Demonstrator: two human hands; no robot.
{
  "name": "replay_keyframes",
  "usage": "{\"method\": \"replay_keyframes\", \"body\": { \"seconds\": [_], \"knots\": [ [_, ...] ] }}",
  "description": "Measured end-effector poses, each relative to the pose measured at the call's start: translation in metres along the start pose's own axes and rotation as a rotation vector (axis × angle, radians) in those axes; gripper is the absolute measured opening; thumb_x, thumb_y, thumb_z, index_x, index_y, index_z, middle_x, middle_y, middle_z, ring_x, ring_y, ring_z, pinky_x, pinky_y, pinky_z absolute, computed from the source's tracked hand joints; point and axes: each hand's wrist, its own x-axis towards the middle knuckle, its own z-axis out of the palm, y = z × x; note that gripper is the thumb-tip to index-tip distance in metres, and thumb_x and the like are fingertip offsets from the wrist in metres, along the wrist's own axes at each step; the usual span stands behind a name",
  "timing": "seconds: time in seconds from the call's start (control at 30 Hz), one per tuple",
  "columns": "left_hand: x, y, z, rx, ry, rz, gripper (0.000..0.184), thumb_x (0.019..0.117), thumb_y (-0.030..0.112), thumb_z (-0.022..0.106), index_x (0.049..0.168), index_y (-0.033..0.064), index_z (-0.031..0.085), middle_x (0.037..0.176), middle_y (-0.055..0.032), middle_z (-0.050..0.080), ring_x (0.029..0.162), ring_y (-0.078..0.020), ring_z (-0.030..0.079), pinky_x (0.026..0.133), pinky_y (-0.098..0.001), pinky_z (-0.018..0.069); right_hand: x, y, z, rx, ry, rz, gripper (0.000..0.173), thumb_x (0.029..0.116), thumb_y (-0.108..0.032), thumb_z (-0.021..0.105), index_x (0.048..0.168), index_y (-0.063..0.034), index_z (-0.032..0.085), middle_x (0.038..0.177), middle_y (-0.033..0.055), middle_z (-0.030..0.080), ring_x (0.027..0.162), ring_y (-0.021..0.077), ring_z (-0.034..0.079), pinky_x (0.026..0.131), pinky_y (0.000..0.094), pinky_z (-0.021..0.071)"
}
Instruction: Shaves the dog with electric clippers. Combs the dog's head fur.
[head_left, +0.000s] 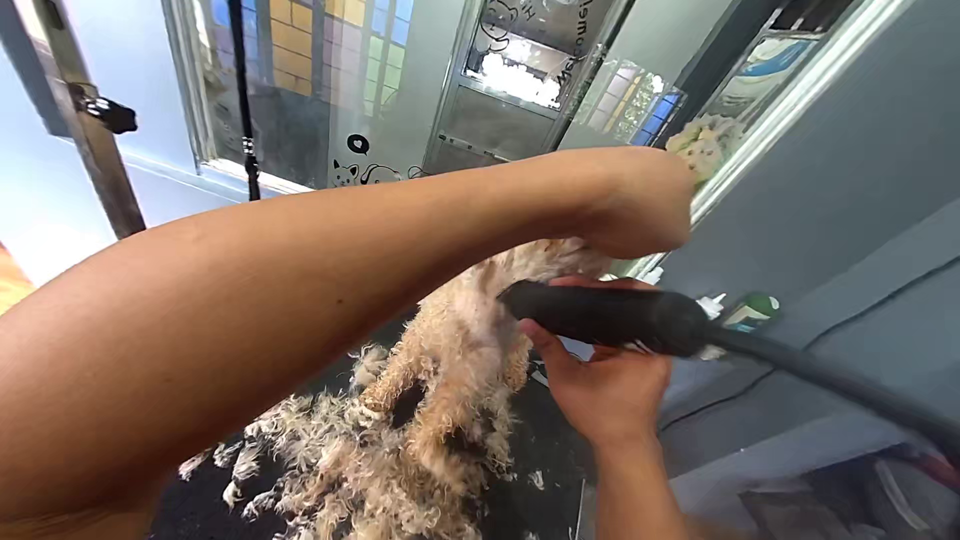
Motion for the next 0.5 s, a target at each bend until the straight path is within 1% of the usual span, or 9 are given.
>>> {"method": "replay_keyframes", "body": {
  "seconds": [0.03, 0.07, 0.13, 0.17, 0.23, 0.3, 0.37, 0.43, 0.5],
  "knots": [
    [-0.004, 0.034, -0.018, 0.02, -0.111, -0.202, 0.028, 0.0941, 0.015, 0.062, 0.067, 0.0129, 0.054, 0.061, 0.0005, 0.051, 0.053, -0.0112, 0.049, 0.046, -0.0329, 0.0373, -0.002, 0.004, -0.006, 0.01, -0.091, 0.069, 0.053, 0.0769, -0.019, 0.088, 0.122, -0.0098, 0.062, 0.112, -0.0014, 0.073, 0.101, 0.0108, 0.073, 0.085, 0.0344, 0.0661],
    [-0.005, 0.05, -0.028, 0.033, -0.176, -0.312, 0.029, 0.0961, 0.013, 0.06, 0.068, 0.0109, 0.054, 0.062, -0.0015, 0.049, 0.055, -0.0147, 0.047, 0.049, -0.0368, 0.038, -0.005, 0.009, -0.013, 0.036, -0.181, 0.124, 0.052, 0.0751, -0.019, 0.088, 0.12, -0.0112, 0.063, 0.108, -0.0028, 0.074, 0.097, 0.0098, 0.074, 0.08, 0.0335, 0.0673],
    [-0.007, 0.049, -0.034, 0.045, -0.198, -0.376, 0.031, 0.096, 0.016, 0.061, 0.066, 0.0101, 0.055, 0.06, -0.0023, 0.05, 0.053, -0.0161, 0.048, 0.048, -0.0394, 0.0392, -0.011, 0.018, -0.03, 0.202, -0.279, 0.186, 0.057, 0.0726, -0.014, 0.089, 0.123, -0.0126, 0.062, 0.109, -0.0002, 0.074, 0.098, 0.0155, 0.074, 0.081, 0.0372, 0.0675],
    [-0.008, 0.042, -0.035, 0.047, -0.195, -0.384, 0.033, 0.0957, 0.018, 0.062, 0.064, 0.0104, 0.056, 0.057, -0.0023, 0.05, 0.05, -0.0158, 0.048, 0.047, -0.0394, 0.0393, -0.014, 0.021, -0.038, 0.322, -0.242, 0.166, 0.059, 0.0717, -0.012, 0.09, 0.125, -0.0124, 0.063, 0.112, 0.0039, 0.074, 0.1, 0.0216, 0.074, 0.083, 0.0411, 0.0672],
    [-0.012, 0.03, -0.04, 0.051, -0.216, -0.407, 0.036, 0.0993, 0.022, 0.063, 0.065, 0.0107, 0.06, 0.059, -0.0024, 0.054, 0.052, -0.0151, 0.051, 0.049, -0.0395, 0.0427, -0.014, 0.023, -0.05, 0.488, -0.089, -0.005, 0.063, 0.0755, -0.011, 0.09, 0.128, -0.0147, 0.057, 0.117, 0.0098, 0.072, 0.106, 0.0307, 0.072, 0.09, 0.0479, 0.0642],
    [-0.014, 0.023, -0.043, 0.035, -0.217, -0.445, 0.038, 0.1002, 0.022, 0.063, 0.064, 0.0108, 0.061, 0.058, -0.0022, 0.055, 0.051, -0.0142, 0.051, 0.048, -0.0375, 0.041, -0.007, 0.021, -0.051, 0.522, 0.118, -0.222, 0.064, 0.0764, -0.008, 0.09, 0.129, -0.0198, 0.055, 0.119, 0.0078, 0.071, 0.112, 0.032, 0.07, 0.098, 0.051, 0.0607],
    [-0.015, 0.023, -0.044, -0.008, -0.224, -0.483, 0.038, 0.1018, 0.021, 0.062, 0.066, 0.0101, 0.063, 0.058, -0.0022, 0.057, 0.051, -0.0124, 0.052, 0.048, -0.0333, 0.0409, 0.004, 0.02, -0.046, 0.509, 0.242, -0.38, 0.061, 0.0781, -0.007, 0.089, 0.128, -0.0212, 0.056, 0.122, 0.0054, 0.07, 0.117, 0.0314, 0.068, 0.103, 0.0513, 0.0578],
    [-0.014, 0.025, -0.045, -0.036, -0.239, -0.499, 0.036, 0.1021, 0.02, 0.062, 0.068, 0.0092, 0.066, 0.061, -0.0026, 0.061, 0.054, -0.0116, 0.055, 0.05, -0.0312, 0.0434, 0.015, 0.024, -0.037, 0.509, 0.264, -0.458, 0.055, 0.0822, -0.006, 0.085, 0.127, -0.0194, 0.056, 0.124, 0.0059, 0.069, 0.121, 0.032, 0.066, 0.106, 0.0514, 0.0558],
    [-0.014, 0.028, -0.046, -0.042, -0.253, -0.493, 0.037, 0.1019, 0.02, 0.062, 0.067, 0.0095, 0.067, 0.061, -0.0022, 0.062, 0.054, -0.0109, 0.056, 0.05, -0.0303, 0.0434, 0.024, 0.031, -0.029, 0.536, 0.218, -0.481, 0.051, 0.0844, -0.006, 0.082, 0.126, -0.0167, 0.054, 0.124, 0.0066, 0.068, 0.122, 0.0313, 0.065, 0.108, 0.0511, 0.0543]
  ]
}}
